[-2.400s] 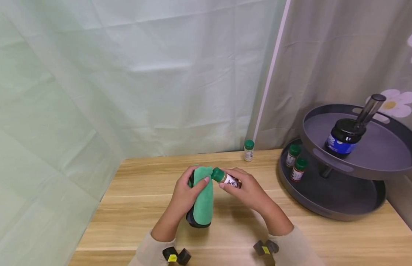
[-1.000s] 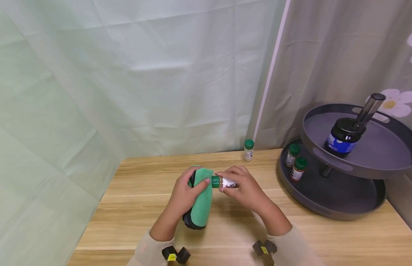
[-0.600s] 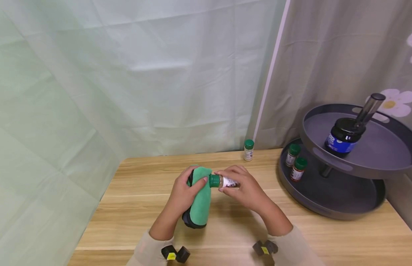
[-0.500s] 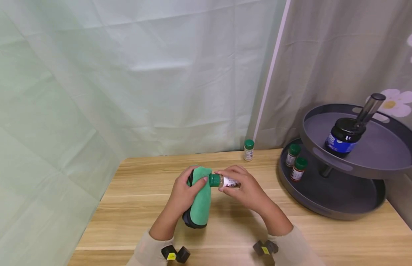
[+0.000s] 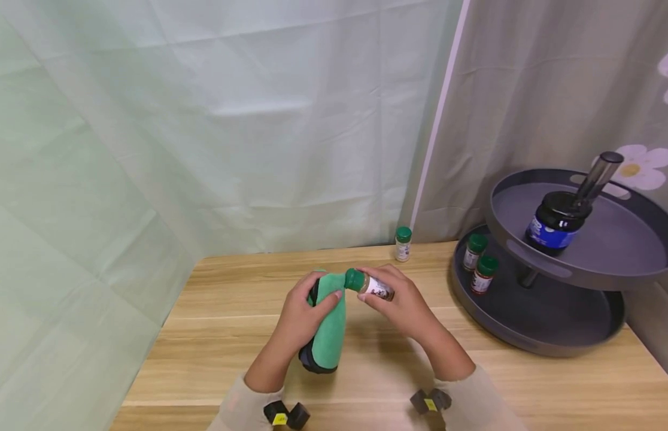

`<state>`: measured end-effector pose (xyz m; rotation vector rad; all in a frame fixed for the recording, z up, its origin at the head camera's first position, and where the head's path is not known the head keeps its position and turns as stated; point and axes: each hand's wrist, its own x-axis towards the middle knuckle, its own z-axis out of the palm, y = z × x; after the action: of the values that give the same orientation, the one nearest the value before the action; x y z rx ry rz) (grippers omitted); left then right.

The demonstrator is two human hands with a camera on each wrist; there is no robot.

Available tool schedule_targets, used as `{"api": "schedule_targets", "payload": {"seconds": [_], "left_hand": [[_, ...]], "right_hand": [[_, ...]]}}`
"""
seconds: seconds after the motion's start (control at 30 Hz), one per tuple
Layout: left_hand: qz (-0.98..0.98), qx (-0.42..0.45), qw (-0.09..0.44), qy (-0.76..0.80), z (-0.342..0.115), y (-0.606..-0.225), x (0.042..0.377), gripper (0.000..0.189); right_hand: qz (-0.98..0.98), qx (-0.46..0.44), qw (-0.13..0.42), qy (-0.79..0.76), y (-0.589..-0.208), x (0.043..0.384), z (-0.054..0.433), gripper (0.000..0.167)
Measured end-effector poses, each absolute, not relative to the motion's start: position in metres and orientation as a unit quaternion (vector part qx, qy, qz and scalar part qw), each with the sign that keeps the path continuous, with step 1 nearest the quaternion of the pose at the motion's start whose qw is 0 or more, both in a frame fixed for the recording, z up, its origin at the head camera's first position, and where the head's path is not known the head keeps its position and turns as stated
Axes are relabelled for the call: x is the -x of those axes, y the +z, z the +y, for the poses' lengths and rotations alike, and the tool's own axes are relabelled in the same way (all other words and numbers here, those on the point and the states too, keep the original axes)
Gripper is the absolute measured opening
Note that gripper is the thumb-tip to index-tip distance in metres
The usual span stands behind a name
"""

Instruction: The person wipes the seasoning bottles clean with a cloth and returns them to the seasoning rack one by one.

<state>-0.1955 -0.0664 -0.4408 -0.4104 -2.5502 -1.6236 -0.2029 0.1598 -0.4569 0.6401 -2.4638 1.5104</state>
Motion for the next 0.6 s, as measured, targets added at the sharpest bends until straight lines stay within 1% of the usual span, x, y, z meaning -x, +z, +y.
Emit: {"api": "schedule_targets", "payload": {"seconds": [0.2, 0.6], "left_hand": [[-0.840, 0.140, 0.047, -0.522, -0.0664, -0.4408, 0.1947, 0.025], [-0.831, 0.152, 0.050, -0.533, -0.0678, -0.4378, 0.1928, 0.027]], "right_hand": [[-0.837, -0.204, 0.083, 0.502, -0.4570, 0.2044, 0.1597, 0.048], [-0.843, -0.208, 0.045, 0.493, -0.4617, 0.2040, 0.1561, 0.047]]}}
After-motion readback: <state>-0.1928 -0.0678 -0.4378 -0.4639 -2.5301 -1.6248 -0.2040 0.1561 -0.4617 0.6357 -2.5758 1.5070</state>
